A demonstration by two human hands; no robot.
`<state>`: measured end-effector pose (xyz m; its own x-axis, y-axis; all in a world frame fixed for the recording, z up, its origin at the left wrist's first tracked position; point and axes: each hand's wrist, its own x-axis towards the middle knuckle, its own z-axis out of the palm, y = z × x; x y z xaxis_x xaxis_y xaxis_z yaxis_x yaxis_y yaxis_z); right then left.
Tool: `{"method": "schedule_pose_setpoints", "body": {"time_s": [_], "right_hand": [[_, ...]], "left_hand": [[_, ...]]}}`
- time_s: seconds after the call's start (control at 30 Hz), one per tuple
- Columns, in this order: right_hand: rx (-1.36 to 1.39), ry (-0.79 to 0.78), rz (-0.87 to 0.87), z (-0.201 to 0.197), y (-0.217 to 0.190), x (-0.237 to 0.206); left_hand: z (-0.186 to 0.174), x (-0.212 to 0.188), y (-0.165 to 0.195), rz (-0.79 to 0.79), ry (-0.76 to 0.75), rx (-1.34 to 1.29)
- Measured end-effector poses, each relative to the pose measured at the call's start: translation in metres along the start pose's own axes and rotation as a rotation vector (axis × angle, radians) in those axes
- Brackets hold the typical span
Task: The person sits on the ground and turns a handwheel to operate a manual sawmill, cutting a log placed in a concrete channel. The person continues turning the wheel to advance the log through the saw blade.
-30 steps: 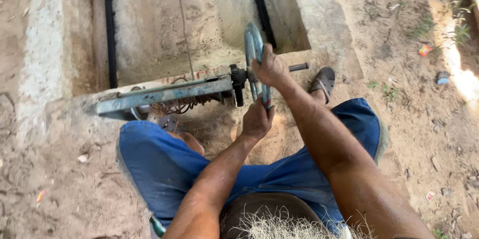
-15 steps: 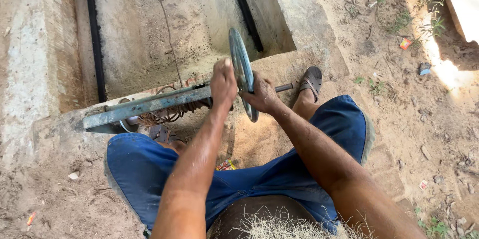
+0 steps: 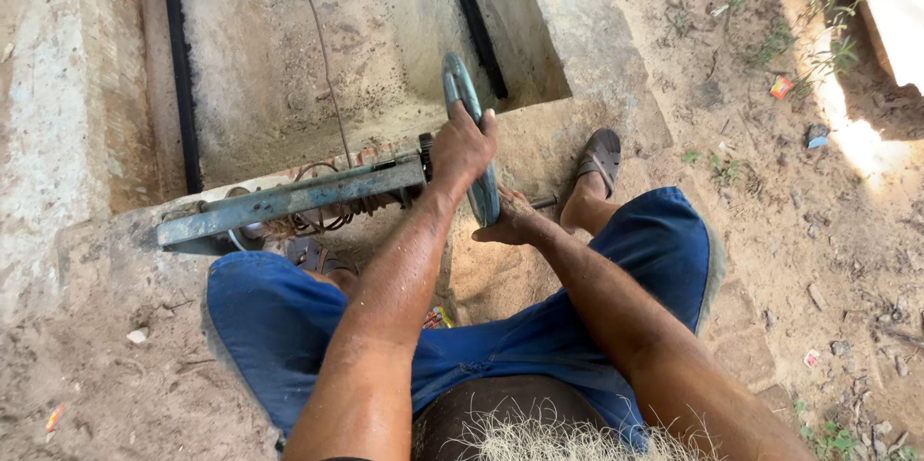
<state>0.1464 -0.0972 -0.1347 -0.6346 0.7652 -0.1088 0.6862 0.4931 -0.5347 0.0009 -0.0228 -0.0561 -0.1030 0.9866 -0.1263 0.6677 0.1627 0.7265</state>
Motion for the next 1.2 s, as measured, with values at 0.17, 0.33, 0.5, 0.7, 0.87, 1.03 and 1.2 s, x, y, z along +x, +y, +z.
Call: {"method": "schedule_pose_setpoints", "body": {"time_s": [0.17, 0.33, 0.5, 0.7, 0.87, 1.03, 1.2], "right_hand": [[-0.243, -0.187, -0.004, 0.000, 0.005, 0.001], [0.106, -0.035, 0.313, -0.040, 0.013, 0.022], [0.443, 0.164, 0.624, -0.107, 0.001, 0.056], [0.730, 0.364, 0.338, -0.147, -0.040, 0.089], [0.416, 0.351, 0.479, -0.129, -0.057, 0.115], [0.675, 0.433, 0.483, -0.102, -0.048, 0.111], [0.658, 0.450, 0.468, -0.086, -0.043, 0.089]], "left_hand": [[0.021, -0.027, -0.016, 0.143, 0.134, 0.111], [0.035, -0.041, -0.023, 0.278, 0.258, 0.117], [0.040, -0.064, -0.024, 0.216, 0.110, -0.012], [0.060, -0.102, -0.043, 0.302, 0.096, -0.028], [0.074, -0.126, -0.063, 0.442, 0.209, 0.022], [0.079, -0.133, -0.072, 0.450, 0.178, 0.080], [0.078, -0.131, -0.093, 0.253, -0.243, 0.121]]}}
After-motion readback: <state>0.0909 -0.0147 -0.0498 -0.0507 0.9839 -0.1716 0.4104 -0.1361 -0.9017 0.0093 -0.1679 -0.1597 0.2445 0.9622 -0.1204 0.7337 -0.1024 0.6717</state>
